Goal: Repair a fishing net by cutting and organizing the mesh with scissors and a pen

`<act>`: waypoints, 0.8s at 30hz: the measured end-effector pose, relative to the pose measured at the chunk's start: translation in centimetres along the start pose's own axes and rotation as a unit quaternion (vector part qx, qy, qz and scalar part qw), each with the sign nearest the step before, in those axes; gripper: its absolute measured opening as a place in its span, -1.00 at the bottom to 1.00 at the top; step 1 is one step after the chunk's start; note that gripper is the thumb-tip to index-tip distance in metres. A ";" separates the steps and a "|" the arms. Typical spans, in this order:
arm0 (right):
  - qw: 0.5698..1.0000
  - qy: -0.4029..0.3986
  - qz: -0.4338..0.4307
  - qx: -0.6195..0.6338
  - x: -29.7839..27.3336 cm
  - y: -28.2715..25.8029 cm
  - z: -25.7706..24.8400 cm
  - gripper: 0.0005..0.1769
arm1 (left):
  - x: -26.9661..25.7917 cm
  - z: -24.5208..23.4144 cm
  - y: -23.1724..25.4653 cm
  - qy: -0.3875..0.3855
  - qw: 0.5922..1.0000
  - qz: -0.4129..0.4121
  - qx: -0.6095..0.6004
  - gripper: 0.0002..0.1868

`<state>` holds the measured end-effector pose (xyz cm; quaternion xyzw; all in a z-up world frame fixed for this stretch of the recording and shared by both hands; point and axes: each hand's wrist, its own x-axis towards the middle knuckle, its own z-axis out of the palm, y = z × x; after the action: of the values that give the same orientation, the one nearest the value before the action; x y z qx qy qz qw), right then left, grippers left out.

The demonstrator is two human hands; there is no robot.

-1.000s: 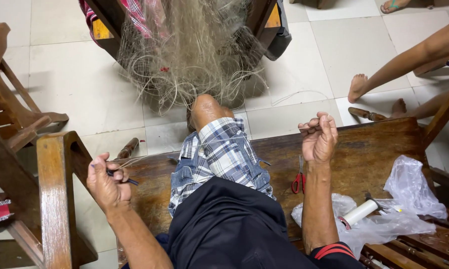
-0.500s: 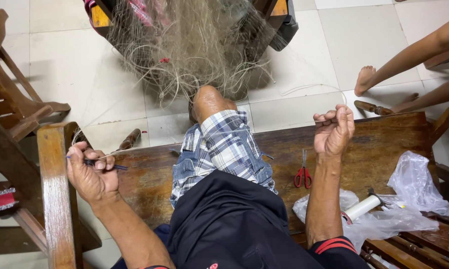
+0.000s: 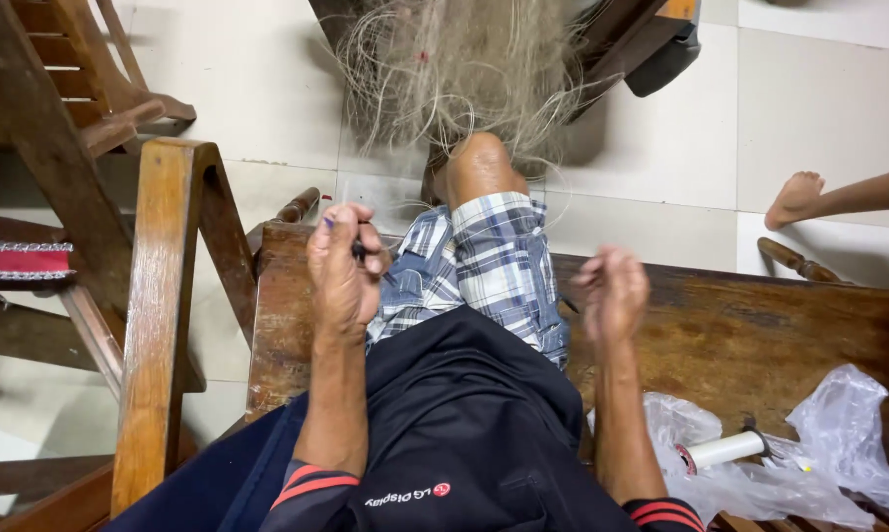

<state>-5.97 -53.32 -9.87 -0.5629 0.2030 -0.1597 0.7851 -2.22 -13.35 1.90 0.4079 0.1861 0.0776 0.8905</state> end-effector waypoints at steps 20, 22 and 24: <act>0.893 -0.329 0.160 0.261 -11.0 -0.4 19.2 -0.18 | -4.1 3.0 -4.1 -0.119 0.987 -0.088 -0.062 -0.73; 0.901 -0.306 0.155 0.267 -10.3 -1.9 19.4 -0.36 | -3.7 3.0 -5.1 -0.112 0.987 -0.096 -0.061 -0.72; 0.907 -0.285 0.147 0.274 -9.6 -1.7 18.9 -0.53 | -3.5 3.3 -5.5 -0.107 0.987 -0.101 -0.060 -0.70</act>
<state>-4.88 -33.75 -1.59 -0.3107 -0.0010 0.0753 0.9475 -4.25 -20.26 0.71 0.3389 0.1255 -0.0460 0.9313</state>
